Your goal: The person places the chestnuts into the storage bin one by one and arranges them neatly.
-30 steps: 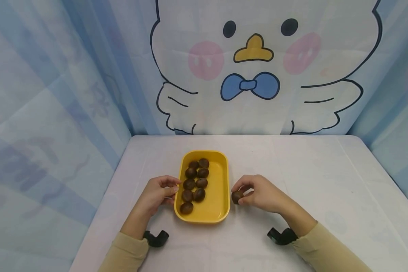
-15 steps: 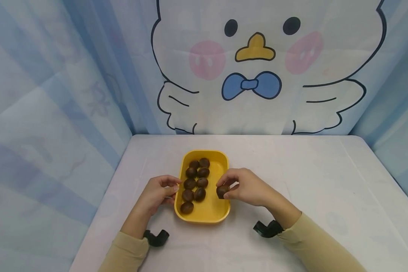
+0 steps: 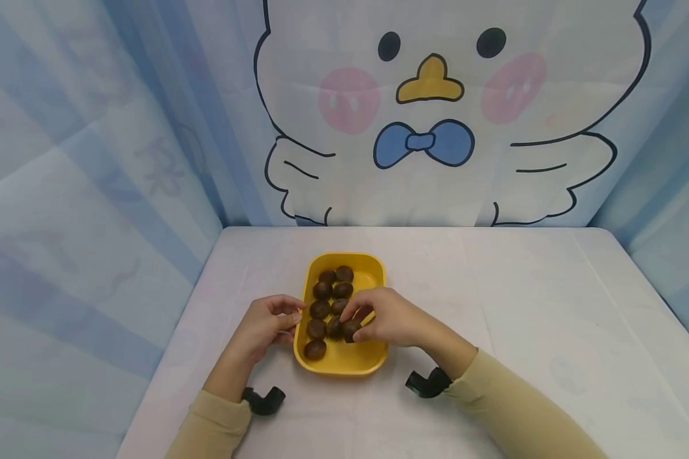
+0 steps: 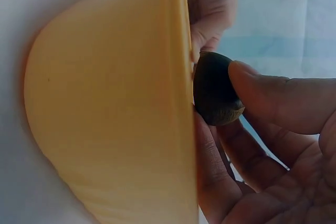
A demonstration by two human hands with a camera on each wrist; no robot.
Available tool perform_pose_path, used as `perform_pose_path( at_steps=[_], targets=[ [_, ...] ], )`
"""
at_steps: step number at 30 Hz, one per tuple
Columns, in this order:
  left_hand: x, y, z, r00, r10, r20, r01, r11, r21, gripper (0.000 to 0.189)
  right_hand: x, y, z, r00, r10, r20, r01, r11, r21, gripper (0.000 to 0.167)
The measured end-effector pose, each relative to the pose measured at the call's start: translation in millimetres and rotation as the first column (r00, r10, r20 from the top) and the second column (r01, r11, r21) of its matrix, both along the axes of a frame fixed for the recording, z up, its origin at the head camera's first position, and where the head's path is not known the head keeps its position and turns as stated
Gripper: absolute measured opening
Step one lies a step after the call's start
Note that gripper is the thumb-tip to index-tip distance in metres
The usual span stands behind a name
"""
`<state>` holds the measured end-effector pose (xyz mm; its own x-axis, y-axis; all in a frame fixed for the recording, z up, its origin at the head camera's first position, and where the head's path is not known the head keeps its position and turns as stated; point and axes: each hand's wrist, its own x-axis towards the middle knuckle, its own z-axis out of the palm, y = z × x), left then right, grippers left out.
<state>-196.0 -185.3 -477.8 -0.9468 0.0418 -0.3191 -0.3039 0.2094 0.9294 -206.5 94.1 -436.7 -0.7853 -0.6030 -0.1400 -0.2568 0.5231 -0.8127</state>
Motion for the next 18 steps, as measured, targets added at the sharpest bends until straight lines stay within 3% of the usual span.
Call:
perform_pose_path(
  at_steps=[18],
  targets=[
    [-2.1, 0.2, -2.5, 1.000, 0.007, 0.005, -0.007, 1.000, -0.014, 0.026, 2.9, -32.2, -15.2, 0.992, 0.081, -0.094, -0.068, 0.988, 0.139, 0.028]
  ],
)
